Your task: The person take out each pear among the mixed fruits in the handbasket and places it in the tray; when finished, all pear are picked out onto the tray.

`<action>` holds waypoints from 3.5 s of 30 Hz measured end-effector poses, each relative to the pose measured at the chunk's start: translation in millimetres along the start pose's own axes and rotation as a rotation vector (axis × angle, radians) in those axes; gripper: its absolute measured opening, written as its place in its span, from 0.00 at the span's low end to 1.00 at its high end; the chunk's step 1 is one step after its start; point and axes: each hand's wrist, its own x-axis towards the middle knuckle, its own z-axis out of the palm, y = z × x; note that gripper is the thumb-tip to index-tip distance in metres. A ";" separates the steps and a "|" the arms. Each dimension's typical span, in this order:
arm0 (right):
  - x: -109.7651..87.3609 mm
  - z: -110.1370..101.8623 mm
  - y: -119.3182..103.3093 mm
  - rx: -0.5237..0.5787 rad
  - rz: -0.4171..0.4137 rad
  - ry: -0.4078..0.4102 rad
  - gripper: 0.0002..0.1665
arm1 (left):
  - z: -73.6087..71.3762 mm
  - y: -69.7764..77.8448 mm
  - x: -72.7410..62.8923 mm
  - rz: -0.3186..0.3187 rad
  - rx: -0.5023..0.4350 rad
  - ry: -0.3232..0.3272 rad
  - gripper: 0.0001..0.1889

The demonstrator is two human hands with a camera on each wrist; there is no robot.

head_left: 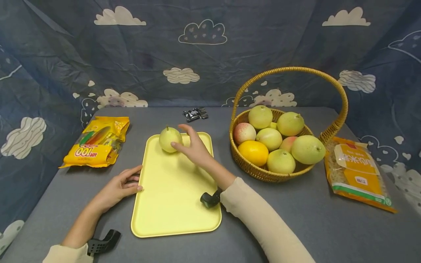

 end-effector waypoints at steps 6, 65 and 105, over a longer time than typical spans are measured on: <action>-32.9 -37.9 -19.2 -0.008 -0.278 0.004 0.35 | -0.3 -0.8 -0.3 -0.005 0.004 0.008 0.36; -160.8 -222.1 34.8 -0.370 -0.386 0.711 0.36 | -0.9 -0.1 0.1 -0.025 0.009 0.015 0.36; -172.9 -209.1 27.0 -0.290 -0.374 0.583 0.50 | 0.8 -1.4 -0.6 -0.005 -0.016 0.008 0.36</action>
